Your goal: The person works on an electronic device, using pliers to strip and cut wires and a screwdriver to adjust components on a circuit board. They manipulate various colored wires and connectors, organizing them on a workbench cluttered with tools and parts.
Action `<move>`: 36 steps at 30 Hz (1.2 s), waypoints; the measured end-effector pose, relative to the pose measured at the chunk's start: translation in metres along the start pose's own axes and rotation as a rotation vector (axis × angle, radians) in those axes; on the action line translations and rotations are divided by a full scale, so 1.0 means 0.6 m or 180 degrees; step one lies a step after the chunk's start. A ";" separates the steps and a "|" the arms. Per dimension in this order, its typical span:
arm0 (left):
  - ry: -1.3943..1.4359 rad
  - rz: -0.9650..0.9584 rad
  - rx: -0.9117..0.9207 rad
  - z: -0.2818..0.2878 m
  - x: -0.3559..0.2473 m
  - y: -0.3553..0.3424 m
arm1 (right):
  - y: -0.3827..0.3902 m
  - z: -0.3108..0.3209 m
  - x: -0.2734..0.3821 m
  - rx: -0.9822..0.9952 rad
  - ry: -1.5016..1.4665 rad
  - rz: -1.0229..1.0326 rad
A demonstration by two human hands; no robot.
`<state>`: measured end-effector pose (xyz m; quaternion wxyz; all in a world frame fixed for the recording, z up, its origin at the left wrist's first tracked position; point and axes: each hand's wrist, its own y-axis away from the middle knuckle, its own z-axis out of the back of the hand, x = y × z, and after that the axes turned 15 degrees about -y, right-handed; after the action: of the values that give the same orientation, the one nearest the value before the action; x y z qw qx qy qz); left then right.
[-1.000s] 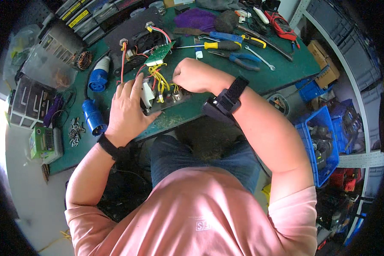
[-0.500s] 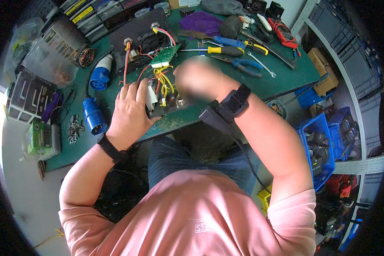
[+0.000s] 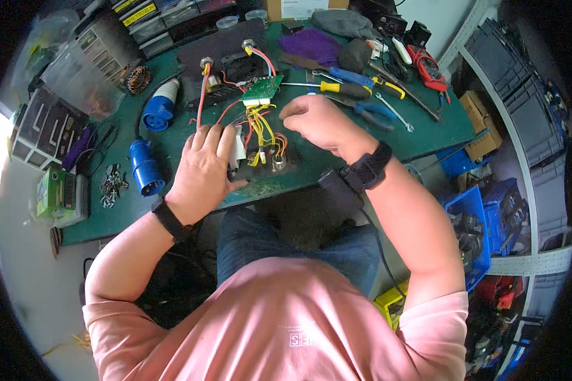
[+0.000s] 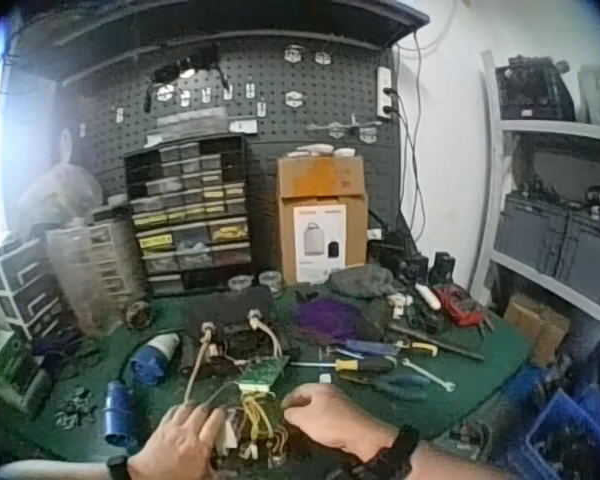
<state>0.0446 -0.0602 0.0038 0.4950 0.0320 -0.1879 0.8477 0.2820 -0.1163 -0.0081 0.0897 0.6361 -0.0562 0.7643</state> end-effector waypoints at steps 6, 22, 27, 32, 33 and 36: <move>0.0134 -0.0060 -0.0079 -0.003 0.005 -0.001 | -0.027 -0.026 0.021 -0.0259 0.0781 0.0482; 0.0290 0.0011 -0.0055 -0.003 0.020 0.000 | -0.100 0.006 0.094 -0.0398 0.2476 0.2306; 0.0541 0.0077 -0.0158 0.004 0.032 -0.008 | -0.121 0.019 0.139 -0.0137 0.2413 0.2044; 0.1215 0.0407 -0.0850 0.047 0.074 -0.032 | -0.121 0.011 0.167 0.0160 0.2762 0.2187; 0.1345 0.0630 -0.0742 0.068 0.083 -0.048 | -0.118 0.010 0.174 0.0231 0.2849 0.2162; 0.1412 0.0991 -0.0983 0.105 0.088 -0.100 | -0.116 -0.003 0.213 0.0500 0.3208 0.1730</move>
<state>0.0607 -0.0123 0.0921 0.3872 -0.2585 -0.2045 0.8611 0.2725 -0.0394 0.1154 -0.1416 0.1609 -0.1110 0.9704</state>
